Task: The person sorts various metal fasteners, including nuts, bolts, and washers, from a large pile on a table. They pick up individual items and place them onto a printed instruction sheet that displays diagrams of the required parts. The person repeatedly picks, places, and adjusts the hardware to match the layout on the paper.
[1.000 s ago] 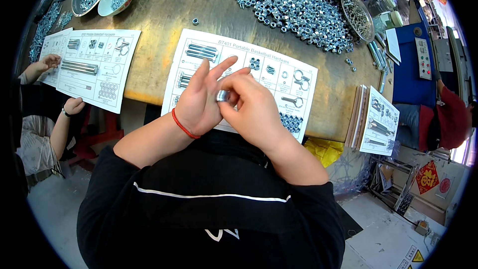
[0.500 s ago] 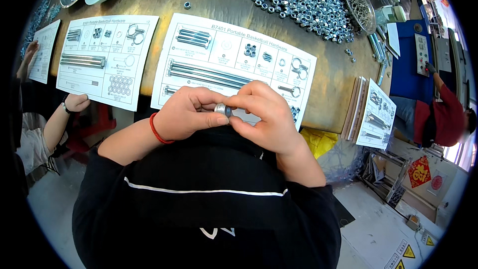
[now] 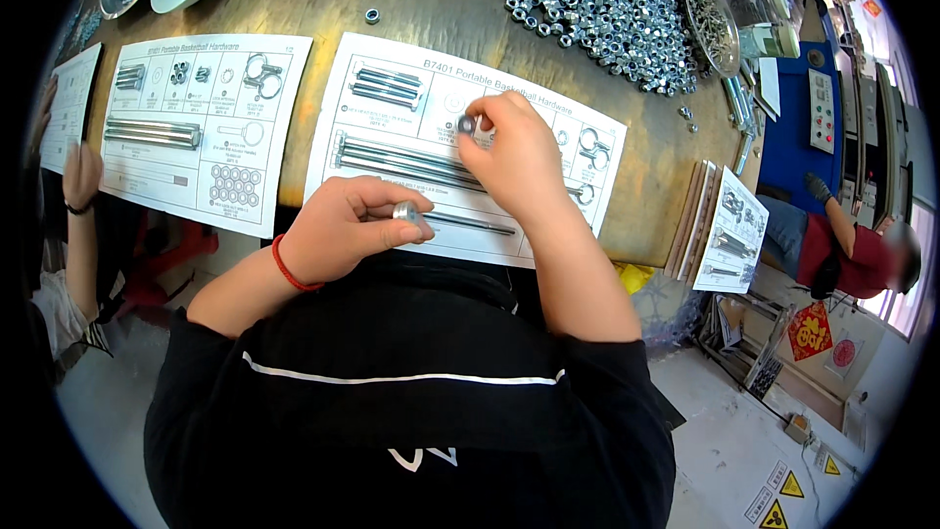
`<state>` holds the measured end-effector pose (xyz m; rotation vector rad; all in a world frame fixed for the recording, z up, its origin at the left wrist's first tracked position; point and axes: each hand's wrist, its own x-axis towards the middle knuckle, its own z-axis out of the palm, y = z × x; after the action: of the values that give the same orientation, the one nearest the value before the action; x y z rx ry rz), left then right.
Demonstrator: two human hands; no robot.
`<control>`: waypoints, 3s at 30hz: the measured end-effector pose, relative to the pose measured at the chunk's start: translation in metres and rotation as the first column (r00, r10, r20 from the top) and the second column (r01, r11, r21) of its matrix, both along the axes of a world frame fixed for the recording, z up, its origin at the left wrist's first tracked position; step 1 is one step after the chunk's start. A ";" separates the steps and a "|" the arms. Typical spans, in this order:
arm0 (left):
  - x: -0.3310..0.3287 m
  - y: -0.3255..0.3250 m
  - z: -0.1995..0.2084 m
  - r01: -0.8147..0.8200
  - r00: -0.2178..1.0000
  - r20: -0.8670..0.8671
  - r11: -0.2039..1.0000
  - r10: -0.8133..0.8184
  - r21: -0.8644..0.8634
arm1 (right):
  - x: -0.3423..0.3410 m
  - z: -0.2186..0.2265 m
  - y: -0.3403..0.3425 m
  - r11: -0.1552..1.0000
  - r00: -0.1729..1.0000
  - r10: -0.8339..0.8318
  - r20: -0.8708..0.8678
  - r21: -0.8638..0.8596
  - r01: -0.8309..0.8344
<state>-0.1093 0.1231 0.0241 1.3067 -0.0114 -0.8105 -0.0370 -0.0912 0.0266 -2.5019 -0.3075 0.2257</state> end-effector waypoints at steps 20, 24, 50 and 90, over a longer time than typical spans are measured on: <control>-0.003 -0.006 0.002 0.010 0.985 0.174 1.000 -0.005 -0.025 | -0.054 0.042 -0.001 0.870 0.936 0.351 0.003 0.368 -0.327; -0.009 -0.007 0.003 0.084 0.979 0.189 0.996 -0.077 -0.028 | -0.066 0.033 -0.009 0.841 0.947 0.321 0.026 0.452 -0.297; -0.004 0.019 -0.004 -0.061 0.985 0.167 0.997 0.051 0.055 | -0.045 0.035 0.023 0.940 0.973 0.228 -0.036 0.267 -0.210; -0.082 0.173 -0.015 -0.515 0.844 -0.034 0.793 0.535 -0.326 | 0.096 -0.017 0.407 0.769 0.825 0.565 -0.028 -0.345 -0.538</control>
<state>-0.1911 0.2965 0.0087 0.9472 0.1619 -0.2684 0.0594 0.3153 0.0094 -2.6941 -1.1368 0.4505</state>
